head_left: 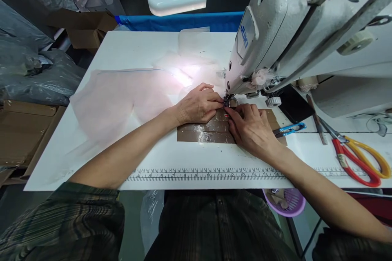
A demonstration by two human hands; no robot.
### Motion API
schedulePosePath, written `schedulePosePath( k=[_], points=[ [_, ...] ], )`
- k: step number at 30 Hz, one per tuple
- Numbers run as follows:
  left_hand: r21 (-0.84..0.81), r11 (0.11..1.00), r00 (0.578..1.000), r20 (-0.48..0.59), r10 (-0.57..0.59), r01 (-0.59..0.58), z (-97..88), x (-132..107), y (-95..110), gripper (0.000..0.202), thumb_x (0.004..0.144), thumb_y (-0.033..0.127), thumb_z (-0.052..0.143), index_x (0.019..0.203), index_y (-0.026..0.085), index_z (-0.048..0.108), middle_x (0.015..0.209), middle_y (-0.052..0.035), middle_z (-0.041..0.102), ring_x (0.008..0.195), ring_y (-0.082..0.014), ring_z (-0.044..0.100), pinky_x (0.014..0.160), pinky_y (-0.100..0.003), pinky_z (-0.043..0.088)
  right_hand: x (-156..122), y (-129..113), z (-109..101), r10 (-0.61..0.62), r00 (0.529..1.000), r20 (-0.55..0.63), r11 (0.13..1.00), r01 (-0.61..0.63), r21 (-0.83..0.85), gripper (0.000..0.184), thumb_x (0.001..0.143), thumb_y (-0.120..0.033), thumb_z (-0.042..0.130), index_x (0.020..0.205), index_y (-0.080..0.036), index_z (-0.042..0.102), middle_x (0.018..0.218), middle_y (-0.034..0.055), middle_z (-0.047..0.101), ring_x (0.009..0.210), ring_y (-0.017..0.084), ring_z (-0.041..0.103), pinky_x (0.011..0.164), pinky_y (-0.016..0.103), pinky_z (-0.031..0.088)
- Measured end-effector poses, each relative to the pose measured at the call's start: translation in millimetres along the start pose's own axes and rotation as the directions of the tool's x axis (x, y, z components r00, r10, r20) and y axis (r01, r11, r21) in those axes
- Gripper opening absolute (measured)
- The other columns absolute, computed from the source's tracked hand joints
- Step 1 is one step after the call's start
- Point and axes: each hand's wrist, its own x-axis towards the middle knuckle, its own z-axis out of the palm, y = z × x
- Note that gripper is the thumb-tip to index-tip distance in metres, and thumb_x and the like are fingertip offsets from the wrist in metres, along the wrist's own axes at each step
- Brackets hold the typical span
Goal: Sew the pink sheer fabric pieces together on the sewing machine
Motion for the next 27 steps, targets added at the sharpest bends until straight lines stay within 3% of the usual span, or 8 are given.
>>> schedulePosePath(
  k=[7, 11, 14, 16, 19, 24, 27],
  points=[
    [0.052, 0.998, 0.996, 0.077, -0.043, 0.039, -0.1, 0, -1, 0.033, 0.092, 0.014, 0.047, 0.112, 0.025, 0.07, 0.123, -0.0036, 0.071, 0.107, -0.0182, 0.067, 0.112, -0.047, 0.039, -1, -7, 0, 0.017, 1.0, -0.026, 0.999, -0.018, -0.041, 0.041, 0.098, -0.025, 0.039, 0.13, -0.012, 0.06, 0.113, 0.0217, 0.058, 0.094, 0.03, 0.047, 0.073, 0.044, 0.041],
    [0.075, 0.995, 0.991, 0.11, -0.073, 0.065, -8.6, 3, 1, 0.032, 0.094, 0.016, 0.044, 0.113, 0.024, 0.068, 0.124, -0.0041, 0.07, 0.107, -0.02, 0.064, 0.112, -0.048, 0.035, -4, -4, -1, 0.013, 1.0, -0.019, 0.999, -0.013, 0.037, 0.04, 0.098, -0.024, 0.039, 0.131, -0.012, 0.06, 0.115, 0.0219, 0.058, 0.098, 0.032, 0.049, 0.076, 0.047, 0.045],
    [0.159, 0.966, 0.974, 0.063, -0.216, 0.204, -17.5, 6, 9, 0.031, 0.096, 0.021, 0.04, 0.109, 0.02, 0.067, 0.117, -0.0093, 0.069, 0.1, -0.0242, 0.061, 0.098, -0.047, 0.042, -9, 8, -5, -0.026, 0.999, -0.03, 0.981, 0.032, 0.193, 0.039, 0.099, -0.025, 0.042, 0.131, -0.012, 0.06, 0.121, 0.0219, 0.057, 0.105, 0.032, 0.052, 0.085, 0.049, 0.049],
    [0.257, 0.904, 0.934, 0.017, -0.358, 0.342, -19.4, 9, 14, 0.032, 0.098, 0.025, 0.037, 0.102, 0.015, 0.067, 0.104, -0.0147, 0.068, 0.092, -0.0272, 0.059, 0.082, -0.044, 0.044, -13, 16, -11, -0.047, 0.998, -0.041, 0.957, 0.057, 0.286, 0.039, 0.099, -0.026, 0.045, 0.131, -0.01, 0.06, 0.123, 0.0219, 0.056, 0.11, 0.031, 0.054, 0.09, 0.048, 0.051],
    [0.358, 0.854, 0.896, 0.094, -0.435, 0.377, -15.3, 18, 10, 0.032, 0.096, 0.022, 0.038, 0.093, 0.011, 0.068, 0.092, -0.0189, 0.065, 0.085, -0.0297, 0.057, 0.071, -0.043, 0.042, -21, 22, -21, -0.071, 0.995, -0.068, 0.93, 0.091, 0.358, 0.037, 0.098, -0.026, 0.047, 0.13, -0.012, 0.061, 0.121, 0.0193, 0.059, 0.11, 0.03, 0.058, 0.091, 0.047, 0.054],
    [0.17, 0.921, 0.871, 0.304, -0.387, 0.35, -10.5, 40, -20, 0.03, 0.091, 0.016, 0.044, 0.109, 0.014, 0.067, 0.115, -0.0153, 0.067, 0.101, -0.0299, 0.061, 0.084, -0.044, 0.046, -36, 15, -27, -0.122, 0.985, -0.121, 0.89, 0.163, 0.427, 0.031, 0.098, -0.023, 0.049, 0.125, -0.016, 0.063, 0.116, 0.0139, 0.062, 0.102, 0.025, 0.063, 0.083, 0.041, 0.057],
    [0.113, 0.921, 0.853, 0.35, -0.387, 0.372, -17.6, 41, -23, 0.036, 0.094, 0.015, 0.041, 0.121, 0.015, 0.065, 0.136, -0.0144, 0.06, 0.117, -0.0315, 0.058, 0.097, -0.048, 0.045, -44, 10, -25, -0.17, 0.978, -0.117, 0.85, 0.206, 0.485, 0.029, 0.098, -0.021, 0.049, 0.124, -0.018, 0.062, 0.116, 0.0124, 0.062, 0.1, 0.022, 0.063, 0.082, 0.039, 0.057]
  ],
)
